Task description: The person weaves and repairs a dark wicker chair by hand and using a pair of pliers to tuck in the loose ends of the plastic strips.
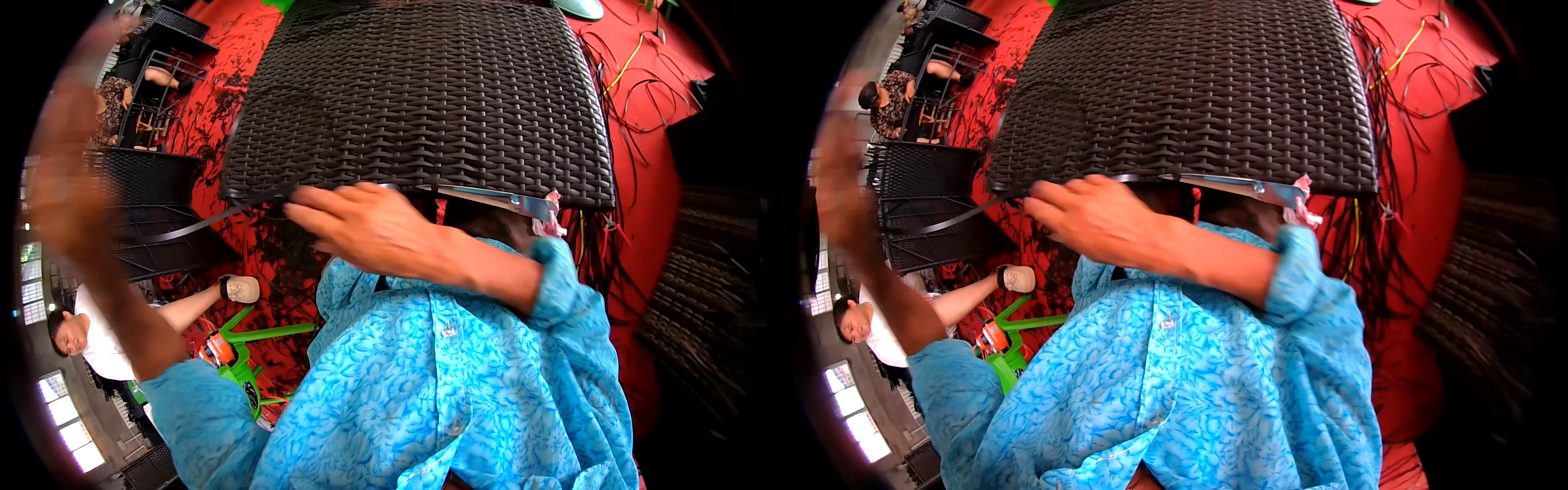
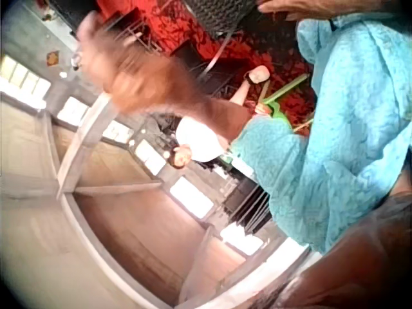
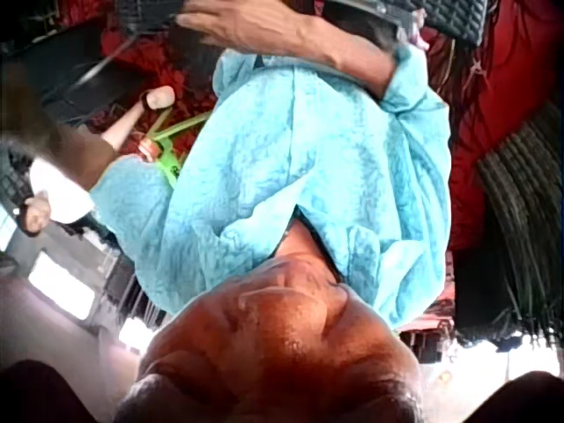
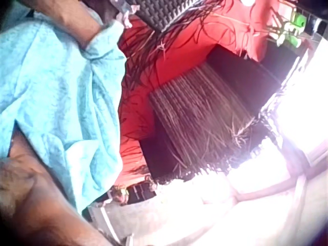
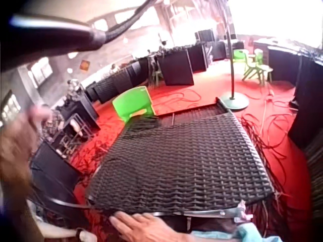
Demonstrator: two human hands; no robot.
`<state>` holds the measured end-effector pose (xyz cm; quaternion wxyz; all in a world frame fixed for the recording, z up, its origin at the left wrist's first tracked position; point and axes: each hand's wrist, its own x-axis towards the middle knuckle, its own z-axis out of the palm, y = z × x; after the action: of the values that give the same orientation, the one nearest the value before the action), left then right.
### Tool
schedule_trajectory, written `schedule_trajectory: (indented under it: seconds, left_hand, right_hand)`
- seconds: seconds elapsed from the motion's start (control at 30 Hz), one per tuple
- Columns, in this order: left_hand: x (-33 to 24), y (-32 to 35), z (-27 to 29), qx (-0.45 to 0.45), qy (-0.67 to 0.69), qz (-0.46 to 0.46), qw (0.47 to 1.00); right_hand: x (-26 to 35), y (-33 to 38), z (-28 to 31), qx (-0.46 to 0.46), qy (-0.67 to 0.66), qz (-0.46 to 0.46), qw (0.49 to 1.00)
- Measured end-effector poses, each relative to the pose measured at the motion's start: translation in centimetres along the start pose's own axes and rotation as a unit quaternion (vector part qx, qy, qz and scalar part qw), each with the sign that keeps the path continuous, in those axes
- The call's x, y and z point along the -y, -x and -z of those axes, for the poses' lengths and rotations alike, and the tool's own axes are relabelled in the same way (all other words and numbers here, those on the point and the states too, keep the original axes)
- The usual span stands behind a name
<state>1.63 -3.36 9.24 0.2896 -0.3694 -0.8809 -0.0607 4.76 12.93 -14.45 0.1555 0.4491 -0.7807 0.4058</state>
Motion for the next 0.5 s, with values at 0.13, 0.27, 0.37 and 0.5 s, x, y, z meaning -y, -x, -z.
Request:
schedule_trajectory:
  seconds: [0.13,0.27,0.37,0.5]
  left_hand:
    - [-5.3,6.0,-12.5,0.198,0.108,0.051,0.973]
    - [-7.1,9.0,-17.2,0.194,0.190,0.146,0.951]
    - [-7.1,10.0,-18.4,0.205,0.218,0.202,0.933]
    - [-6.7,11.6,-19.2,0.198,0.234,0.261,0.915]
  right_hand:
    - [-0.5,8.3,6.4,-0.033,0.041,-0.121,0.991]
    - [-0.4,12.7,9.4,-0.097,0.122,-0.232,0.960]
    - [-1.0,13.7,9.4,-0.136,0.153,-0.248,0.947]
    - [-1.6,14.2,8.7,-0.161,0.192,-0.255,0.934]
